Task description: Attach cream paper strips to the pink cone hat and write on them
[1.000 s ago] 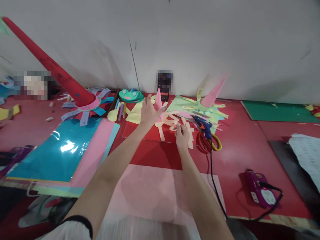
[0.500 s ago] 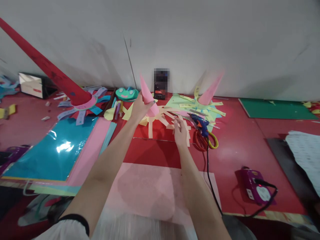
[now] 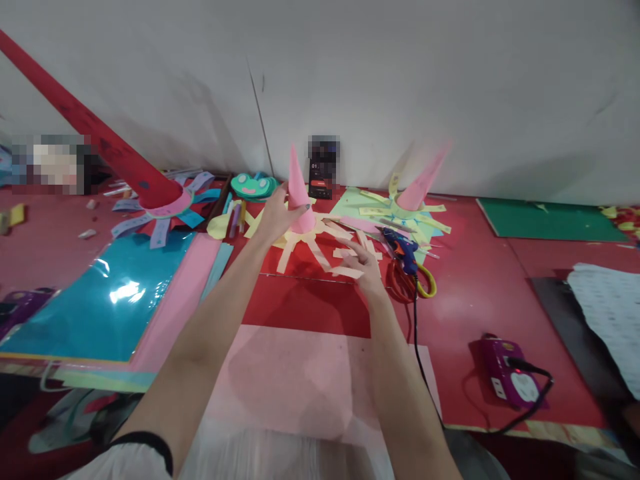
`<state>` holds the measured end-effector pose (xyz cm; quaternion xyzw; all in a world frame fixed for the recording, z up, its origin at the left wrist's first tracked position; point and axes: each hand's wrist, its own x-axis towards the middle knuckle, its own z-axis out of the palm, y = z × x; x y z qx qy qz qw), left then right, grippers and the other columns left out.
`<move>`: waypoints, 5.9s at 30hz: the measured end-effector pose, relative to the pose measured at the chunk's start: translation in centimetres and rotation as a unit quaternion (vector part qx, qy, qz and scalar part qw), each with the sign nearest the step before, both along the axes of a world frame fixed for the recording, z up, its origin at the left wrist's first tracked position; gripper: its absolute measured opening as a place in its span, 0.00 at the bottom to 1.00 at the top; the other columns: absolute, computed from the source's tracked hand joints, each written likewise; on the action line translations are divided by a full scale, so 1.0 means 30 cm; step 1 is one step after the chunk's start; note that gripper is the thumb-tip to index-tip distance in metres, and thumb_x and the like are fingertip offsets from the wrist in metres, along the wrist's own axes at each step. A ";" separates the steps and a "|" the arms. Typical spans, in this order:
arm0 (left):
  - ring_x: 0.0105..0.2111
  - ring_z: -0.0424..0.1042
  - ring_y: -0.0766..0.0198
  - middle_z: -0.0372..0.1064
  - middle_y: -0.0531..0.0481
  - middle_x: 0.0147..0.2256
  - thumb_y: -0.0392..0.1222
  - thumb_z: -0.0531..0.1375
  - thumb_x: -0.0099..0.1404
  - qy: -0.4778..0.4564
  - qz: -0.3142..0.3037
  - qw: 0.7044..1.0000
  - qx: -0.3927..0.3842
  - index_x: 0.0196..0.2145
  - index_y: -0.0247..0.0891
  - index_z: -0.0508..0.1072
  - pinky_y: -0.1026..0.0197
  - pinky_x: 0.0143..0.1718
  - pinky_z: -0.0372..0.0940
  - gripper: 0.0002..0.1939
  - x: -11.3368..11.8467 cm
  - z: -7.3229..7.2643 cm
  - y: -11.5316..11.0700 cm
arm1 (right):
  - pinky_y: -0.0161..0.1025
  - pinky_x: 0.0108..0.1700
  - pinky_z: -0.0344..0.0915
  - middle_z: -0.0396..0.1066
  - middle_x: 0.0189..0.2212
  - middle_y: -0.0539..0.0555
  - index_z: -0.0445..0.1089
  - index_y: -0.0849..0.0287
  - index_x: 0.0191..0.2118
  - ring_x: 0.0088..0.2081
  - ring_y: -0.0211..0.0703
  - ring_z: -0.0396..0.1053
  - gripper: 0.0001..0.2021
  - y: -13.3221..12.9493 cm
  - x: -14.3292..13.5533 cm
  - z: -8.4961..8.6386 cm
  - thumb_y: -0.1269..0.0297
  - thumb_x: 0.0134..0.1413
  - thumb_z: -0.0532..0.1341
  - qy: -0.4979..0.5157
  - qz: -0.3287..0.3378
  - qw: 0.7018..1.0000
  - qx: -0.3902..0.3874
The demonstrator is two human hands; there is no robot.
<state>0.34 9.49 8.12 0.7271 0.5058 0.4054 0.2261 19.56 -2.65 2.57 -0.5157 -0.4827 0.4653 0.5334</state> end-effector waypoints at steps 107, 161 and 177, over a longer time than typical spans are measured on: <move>0.51 0.63 0.53 0.64 0.43 0.49 0.35 0.50 0.64 0.254 -0.075 0.964 0.020 0.47 0.40 0.67 0.49 0.52 0.60 0.15 -0.068 -0.251 -0.259 | 0.38 0.32 0.62 0.72 0.36 0.57 0.74 0.59 0.38 0.31 0.40 0.65 0.18 0.030 0.046 -0.039 0.51 0.54 0.54 -0.270 -0.307 0.913 0.021; 0.51 0.62 0.58 0.66 0.49 0.47 0.46 0.52 0.67 0.214 -0.094 0.972 0.019 0.42 0.48 0.75 0.52 0.50 0.60 0.13 -0.069 -0.252 -0.278 | 0.38 0.30 0.67 0.73 0.43 0.57 0.67 0.59 0.48 0.38 0.48 0.73 0.21 -0.037 -0.028 -0.038 0.56 0.48 0.59 -0.553 -0.228 0.801 0.001; 0.52 0.61 0.56 0.65 0.48 0.48 0.43 0.53 0.67 0.224 -0.096 0.970 0.002 0.40 0.46 0.76 0.51 0.52 0.59 0.12 -0.071 -0.258 -0.274 | 0.39 0.34 0.68 0.71 0.45 0.59 0.65 0.58 0.50 0.43 0.49 0.71 0.19 -0.052 -0.053 -0.030 0.57 0.54 0.55 -0.582 -0.220 0.782 0.037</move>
